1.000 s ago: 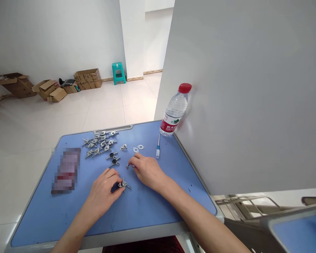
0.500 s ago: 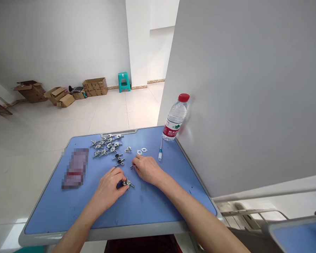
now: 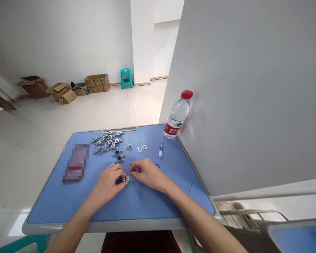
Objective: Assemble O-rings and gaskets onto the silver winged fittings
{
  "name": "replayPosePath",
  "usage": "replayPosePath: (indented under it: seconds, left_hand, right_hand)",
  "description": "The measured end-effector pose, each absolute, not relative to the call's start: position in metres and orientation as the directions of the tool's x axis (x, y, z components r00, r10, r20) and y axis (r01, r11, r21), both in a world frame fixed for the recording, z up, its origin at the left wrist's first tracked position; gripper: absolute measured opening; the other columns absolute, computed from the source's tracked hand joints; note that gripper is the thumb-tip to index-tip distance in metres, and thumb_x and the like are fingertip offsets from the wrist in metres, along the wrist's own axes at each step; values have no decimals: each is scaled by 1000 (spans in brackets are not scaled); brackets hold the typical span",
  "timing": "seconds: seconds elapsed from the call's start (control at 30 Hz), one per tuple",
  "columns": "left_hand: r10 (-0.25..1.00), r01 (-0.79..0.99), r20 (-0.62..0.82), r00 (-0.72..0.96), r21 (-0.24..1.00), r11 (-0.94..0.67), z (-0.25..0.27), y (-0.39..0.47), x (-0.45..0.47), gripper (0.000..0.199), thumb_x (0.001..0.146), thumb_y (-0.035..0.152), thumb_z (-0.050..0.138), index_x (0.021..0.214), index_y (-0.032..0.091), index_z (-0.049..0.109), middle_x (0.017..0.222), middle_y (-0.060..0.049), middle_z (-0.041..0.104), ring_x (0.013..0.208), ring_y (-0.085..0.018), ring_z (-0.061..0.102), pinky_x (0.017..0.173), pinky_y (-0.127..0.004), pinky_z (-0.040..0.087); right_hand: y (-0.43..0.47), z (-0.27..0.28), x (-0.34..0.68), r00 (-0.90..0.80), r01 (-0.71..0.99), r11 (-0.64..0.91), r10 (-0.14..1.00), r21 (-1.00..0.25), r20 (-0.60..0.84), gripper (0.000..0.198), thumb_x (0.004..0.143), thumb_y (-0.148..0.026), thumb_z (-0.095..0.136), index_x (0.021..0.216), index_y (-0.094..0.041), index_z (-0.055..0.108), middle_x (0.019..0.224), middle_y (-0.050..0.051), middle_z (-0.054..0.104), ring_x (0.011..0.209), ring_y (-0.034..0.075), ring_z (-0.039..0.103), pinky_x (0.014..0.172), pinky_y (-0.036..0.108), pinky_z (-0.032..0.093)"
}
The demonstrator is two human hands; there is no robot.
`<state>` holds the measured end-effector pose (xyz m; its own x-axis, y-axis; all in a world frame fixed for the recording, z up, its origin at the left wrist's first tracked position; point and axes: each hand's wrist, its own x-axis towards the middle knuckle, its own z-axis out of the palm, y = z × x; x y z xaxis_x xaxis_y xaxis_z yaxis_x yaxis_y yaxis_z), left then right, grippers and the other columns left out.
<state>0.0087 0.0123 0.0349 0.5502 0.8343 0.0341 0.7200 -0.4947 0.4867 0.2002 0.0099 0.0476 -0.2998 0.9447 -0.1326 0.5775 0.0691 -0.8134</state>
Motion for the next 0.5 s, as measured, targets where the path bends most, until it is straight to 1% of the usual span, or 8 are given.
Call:
replayPosePath:
  seconds: [0.13,0.3,0.5]
  left_hand:
    - [833,722,34,552,481,-498,35,12,9,9,81,13,66,77,19,61,85,0,60,82,-18,55,67,-31,42]
    - [835,728,22,550,475,-493,34,12,9,10,80,12,69,79,19,61,86,0,61,85,-19,56,66,-30,42]
    - [835,729,28,550,471,-497,35,12,9,9,81,14,68,78,19,61,87,0,61,85,-19,56,67,-30,42]
  right_hand:
    - [6,46,198,-388,503,50,905,-863,-174,13,77,-20,58,74,-18,70,67,-3,61,63,11,48,60,23,37]
    - [9,37,196,-382,496,45,908,-867,-172,13,75,-18,57,76,-18,71,68,-2,61,63,12,48,61,23,37]
    - [14,34,195,-391,401,-73,888,-913,-243,11,72,-16,58,72,-16,69,60,-4,56,58,10,46,57,22,35]
